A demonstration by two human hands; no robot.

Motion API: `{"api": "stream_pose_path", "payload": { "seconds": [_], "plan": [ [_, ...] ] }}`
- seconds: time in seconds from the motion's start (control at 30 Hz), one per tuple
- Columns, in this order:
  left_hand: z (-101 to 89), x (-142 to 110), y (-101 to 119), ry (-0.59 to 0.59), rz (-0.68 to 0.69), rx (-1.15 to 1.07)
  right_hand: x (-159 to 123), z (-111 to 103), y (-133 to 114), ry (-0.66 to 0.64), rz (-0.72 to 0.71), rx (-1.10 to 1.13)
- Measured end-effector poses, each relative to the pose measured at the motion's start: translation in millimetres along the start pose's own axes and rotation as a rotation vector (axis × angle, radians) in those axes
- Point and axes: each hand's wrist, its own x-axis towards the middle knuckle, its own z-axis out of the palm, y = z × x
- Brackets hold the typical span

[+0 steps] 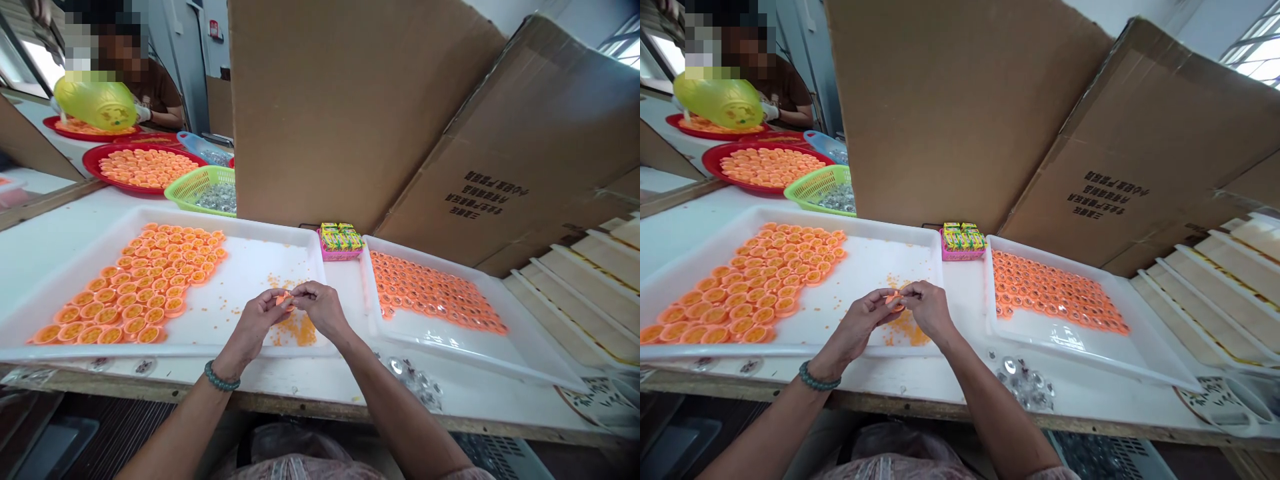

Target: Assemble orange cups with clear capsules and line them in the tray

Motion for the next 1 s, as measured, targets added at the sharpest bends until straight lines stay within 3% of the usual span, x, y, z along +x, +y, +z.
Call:
{"api": "stream_pose_path", "payload": {
  "seconds": [0.17, 0.3, 0.43, 0.6, 0.77, 0.87, 0.93, 1.0],
  "plan": [
    [-0.9, -2, 0, -0.03, 0.008, 0.013, 2, -4, -5, -0.06, -0.049, -0.067],
    [-0.8, -4, 2, -0.061, 0.037, 0.014, -1, -3, -7, -0.097, 0.02, 0.047],
    [0.2, -6, 4, -0.075, 0.06, -0.003, -9, 0, -3, -0.036, 0.062, 0.133],
    [0.4, -8, 4, -0.069, 0.077, 0.101, -15, 0, -4, -0.032, -0.069, -0.11],
    [1.3, -8, 7, -0.071, -0.002, 0.318, -22, -1, -2, -0.025, -0.187, -0.392],
    [3.7, -5, 6, -0.121, -0.054, 0.345, -31, -2, 4, 0.023, -0.23, -0.434],
    [6.7, -5, 4, -0.145, -0.085, 0.365, -37, -9, 7, 0.056, -0.218, -0.382],
    [10.0, -5, 2, -0.133, -0.092, 0.395, -43, -31, 10, 0.112, -0.184, -0.28]
  ]
}}
